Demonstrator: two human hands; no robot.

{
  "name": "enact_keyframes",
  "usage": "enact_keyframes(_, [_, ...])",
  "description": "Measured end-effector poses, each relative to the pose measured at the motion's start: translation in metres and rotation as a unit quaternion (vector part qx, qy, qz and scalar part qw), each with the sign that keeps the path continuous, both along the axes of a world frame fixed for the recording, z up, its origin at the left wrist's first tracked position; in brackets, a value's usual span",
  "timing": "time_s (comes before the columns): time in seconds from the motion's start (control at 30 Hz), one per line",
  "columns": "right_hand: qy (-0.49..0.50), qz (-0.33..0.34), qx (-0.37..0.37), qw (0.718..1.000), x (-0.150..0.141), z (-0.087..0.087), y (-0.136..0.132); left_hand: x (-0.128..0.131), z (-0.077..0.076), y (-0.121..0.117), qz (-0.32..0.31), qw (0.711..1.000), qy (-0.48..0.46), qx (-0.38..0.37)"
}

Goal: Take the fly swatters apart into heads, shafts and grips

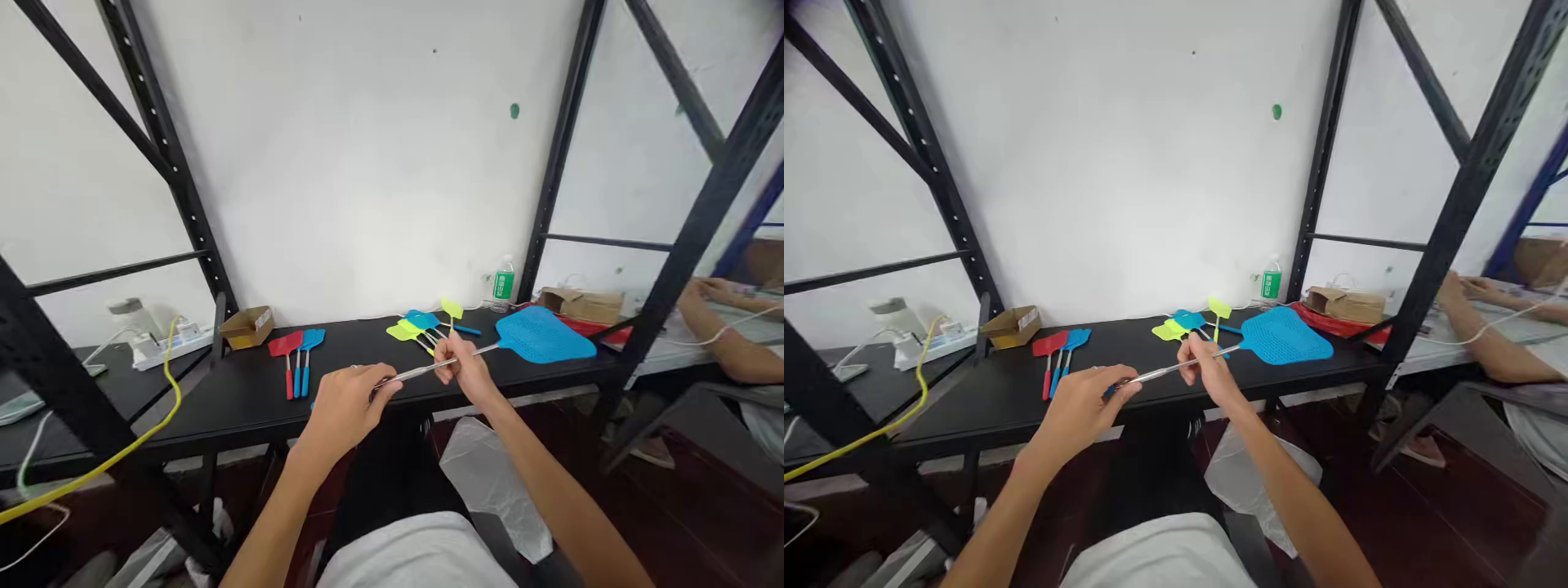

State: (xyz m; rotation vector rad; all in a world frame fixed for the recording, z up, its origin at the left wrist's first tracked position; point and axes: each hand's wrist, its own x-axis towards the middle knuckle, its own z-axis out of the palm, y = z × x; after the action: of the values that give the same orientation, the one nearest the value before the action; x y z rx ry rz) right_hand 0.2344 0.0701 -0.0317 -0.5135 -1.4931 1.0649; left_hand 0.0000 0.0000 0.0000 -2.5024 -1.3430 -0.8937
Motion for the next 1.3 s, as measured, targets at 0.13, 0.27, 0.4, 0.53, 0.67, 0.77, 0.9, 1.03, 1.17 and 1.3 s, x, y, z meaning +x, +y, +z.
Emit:
enact_keyframes(0.13, [-0.037,0.036,-0.022,0.998,-0.003,0.0,-0.006,0.0,0.001,0.002,-0.006,0.999,-0.019,0.037])
enact_keyframes(0.27, [-0.096,0.081,-0.031,0.992,-0.004,0.003,-0.014,0.0,0.001,0.002,-0.01,0.998,-0.02,0.055])
enact_keyframes(0.4, [-0.127,0.105,-0.033,0.986,-0.008,0.007,-0.021,0.003,0.0,0.0,-0.022,0.999,-0.011,0.04])
enact_keyframes(0.53, [-0.2,0.103,-0.014,0.974,-0.012,0.008,-0.027,0.007,0.0,-0.003,-0.046,0.998,-0.011,0.035])
enact_keyframes(0.67, [-0.229,0.102,-0.009,0.968,-0.011,0.009,-0.029,0.007,0.002,-0.004,-0.065,0.998,0.003,0.026])
enact_keyframes(0.77, [-0.242,0.105,-0.001,0.964,-0.007,0.011,-0.029,0.004,0.004,-0.003,-0.076,0.997,0.014,0.002])
enact_keyframes(0.9, [-0.272,0.106,0.016,0.956,0.001,0.017,-0.031,-0.001,0.007,-0.002,-0.074,0.996,0.035,-0.031])
enact_keyframes(1.03, [-0.283,0.113,0.021,0.952,0.005,0.02,-0.032,-0.005,0.01,-0.002,-0.068,0.994,0.049,-0.065])
enact_keyframes(1.17, [-0.29,0.113,0.029,0.95,0.008,0.019,-0.029,-0.006,0.013,-0.003,-0.069,0.993,0.045,-0.088])
enact_keyframes(1.3, [-0.288,0.121,0.034,0.949,0.01,0.019,-0.028,-0.007,0.015,-0.003,-0.073,0.991,0.037,-0.107])
